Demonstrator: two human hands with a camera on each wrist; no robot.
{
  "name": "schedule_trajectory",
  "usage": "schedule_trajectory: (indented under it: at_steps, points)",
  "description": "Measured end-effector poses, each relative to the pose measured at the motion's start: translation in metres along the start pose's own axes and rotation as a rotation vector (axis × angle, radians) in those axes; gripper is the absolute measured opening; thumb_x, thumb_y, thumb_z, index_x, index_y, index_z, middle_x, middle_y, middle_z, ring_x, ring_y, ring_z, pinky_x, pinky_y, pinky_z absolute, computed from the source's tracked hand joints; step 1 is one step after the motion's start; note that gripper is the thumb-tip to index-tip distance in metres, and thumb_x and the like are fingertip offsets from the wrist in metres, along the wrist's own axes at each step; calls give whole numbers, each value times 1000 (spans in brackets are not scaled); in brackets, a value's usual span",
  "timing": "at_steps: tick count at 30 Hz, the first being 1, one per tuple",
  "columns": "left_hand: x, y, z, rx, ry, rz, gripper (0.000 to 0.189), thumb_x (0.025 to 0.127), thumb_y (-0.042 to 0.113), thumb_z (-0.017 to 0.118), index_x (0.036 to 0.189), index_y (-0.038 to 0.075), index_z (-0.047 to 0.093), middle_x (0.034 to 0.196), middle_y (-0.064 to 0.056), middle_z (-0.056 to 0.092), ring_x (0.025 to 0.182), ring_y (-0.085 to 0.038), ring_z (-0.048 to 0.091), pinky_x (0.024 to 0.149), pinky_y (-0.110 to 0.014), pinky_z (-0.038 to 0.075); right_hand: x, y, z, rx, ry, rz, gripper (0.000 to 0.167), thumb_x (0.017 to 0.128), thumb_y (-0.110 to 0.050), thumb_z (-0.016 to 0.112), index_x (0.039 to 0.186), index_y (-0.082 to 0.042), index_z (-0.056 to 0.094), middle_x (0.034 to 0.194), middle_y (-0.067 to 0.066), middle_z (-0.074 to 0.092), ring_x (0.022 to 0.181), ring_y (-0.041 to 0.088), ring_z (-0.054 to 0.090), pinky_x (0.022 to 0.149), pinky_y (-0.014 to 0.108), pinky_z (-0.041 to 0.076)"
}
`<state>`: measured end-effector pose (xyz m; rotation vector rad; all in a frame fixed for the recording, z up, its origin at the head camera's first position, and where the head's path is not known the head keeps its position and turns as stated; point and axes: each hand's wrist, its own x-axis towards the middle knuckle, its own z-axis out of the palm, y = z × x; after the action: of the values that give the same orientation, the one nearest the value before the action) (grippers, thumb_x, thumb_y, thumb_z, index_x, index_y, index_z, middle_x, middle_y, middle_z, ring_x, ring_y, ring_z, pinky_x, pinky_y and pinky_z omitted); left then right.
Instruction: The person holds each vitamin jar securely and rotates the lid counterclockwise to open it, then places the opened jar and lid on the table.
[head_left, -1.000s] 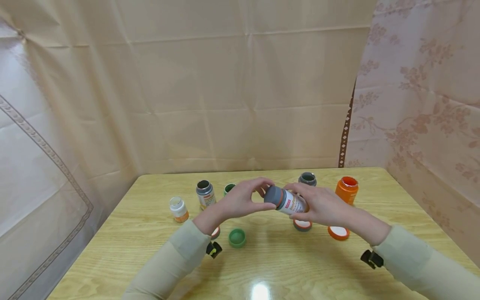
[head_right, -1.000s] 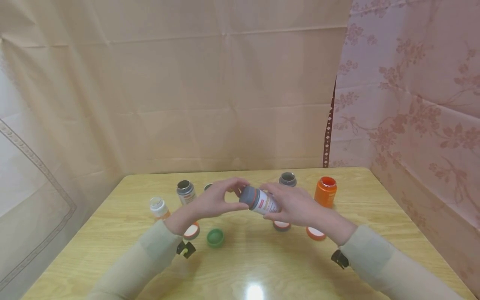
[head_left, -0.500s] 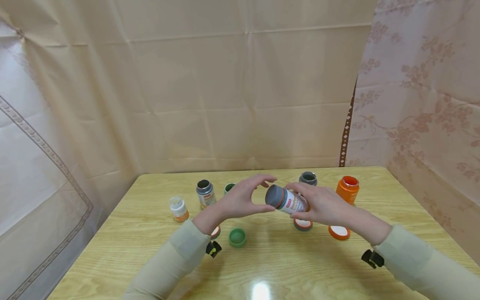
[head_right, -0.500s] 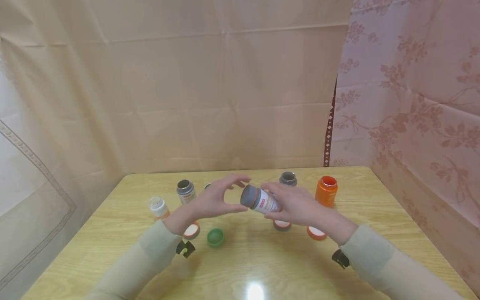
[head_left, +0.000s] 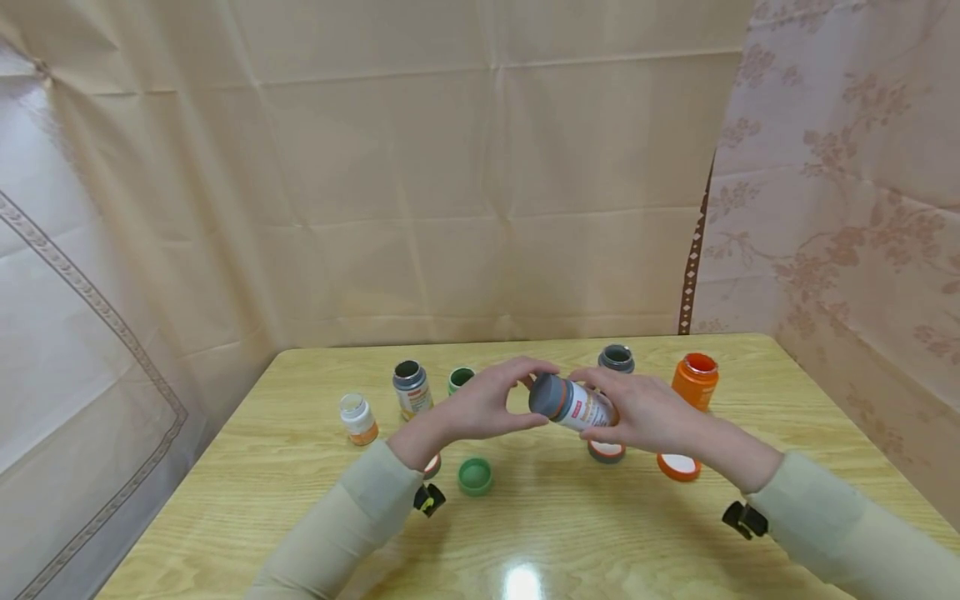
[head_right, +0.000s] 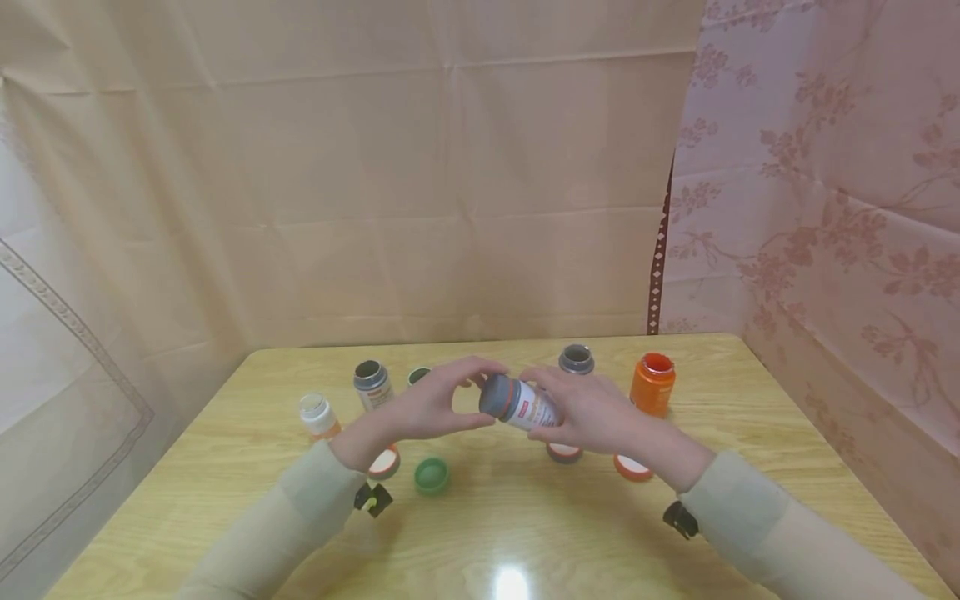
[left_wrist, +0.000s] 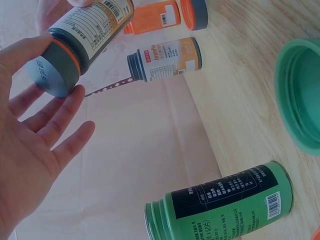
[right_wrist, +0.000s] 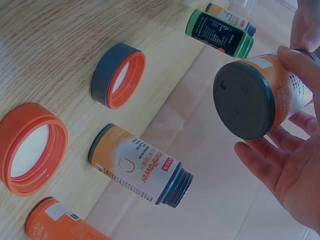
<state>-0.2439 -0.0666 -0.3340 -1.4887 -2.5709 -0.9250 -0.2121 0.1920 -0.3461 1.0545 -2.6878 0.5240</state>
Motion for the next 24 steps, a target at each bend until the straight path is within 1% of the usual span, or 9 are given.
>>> schedule_trajectory:
  at_steps: [5,10,13,16,18,20,22,24]
  points:
    - [-1,1,-1,11,-2,-37,56,88,28,74,135,9,51,116,3,60,94,-8,57,82,-24,47,0,0,0,9,-1,1,62,78,-35,82,130,-21,52,105,-5,61,79,10,55,62,27,46]
    - [-1,2,-1,33,6,-58,52,90,33,71,132,9,52,106,5,61,87,-11,59,68,-22,48,1,-1,-1,6,1,3,62,78,-36,82,131,-21,52,104,-5,61,76,9,55,60,26,45]
    - [0,3,-1,50,7,-82,50,90,36,71,129,11,53,101,7,61,85,-11,60,64,-22,48,1,-1,-2,3,0,5,61,79,-37,81,131,-22,51,104,-5,60,75,8,55,58,25,45]
    - [1,3,-1,57,3,-116,50,89,40,70,128,12,54,98,6,61,85,-12,60,65,-23,48,1,-1,-2,2,-4,8,61,80,-37,80,131,-22,51,104,-4,60,75,8,55,58,24,45]
    - [1,4,-1,60,-2,-140,56,89,44,69,132,12,52,102,5,62,87,-12,60,66,-23,48,0,-1,-3,3,-7,10,61,80,-36,80,131,-22,51,104,-4,60,75,8,54,59,25,45]
    - [1,4,-1,58,3,-155,63,88,45,69,138,13,47,111,2,62,91,-11,59,69,-25,49,0,-1,-3,3,-7,8,61,80,-35,81,131,-22,51,104,-4,60,75,9,55,59,25,46]
    - [0,3,0,59,18,-151,71,87,45,71,143,15,40,122,1,59,97,-11,59,74,-28,49,0,-1,-3,-1,-5,5,62,79,-34,82,131,-22,50,104,-4,60,76,9,55,60,25,46]
    - [-1,1,0,49,41,-124,77,86,42,73,147,16,34,132,1,55,104,-12,58,81,-31,48,-1,-1,-2,-7,1,-1,62,78,-33,83,130,-22,51,104,-4,60,76,9,55,61,25,46]
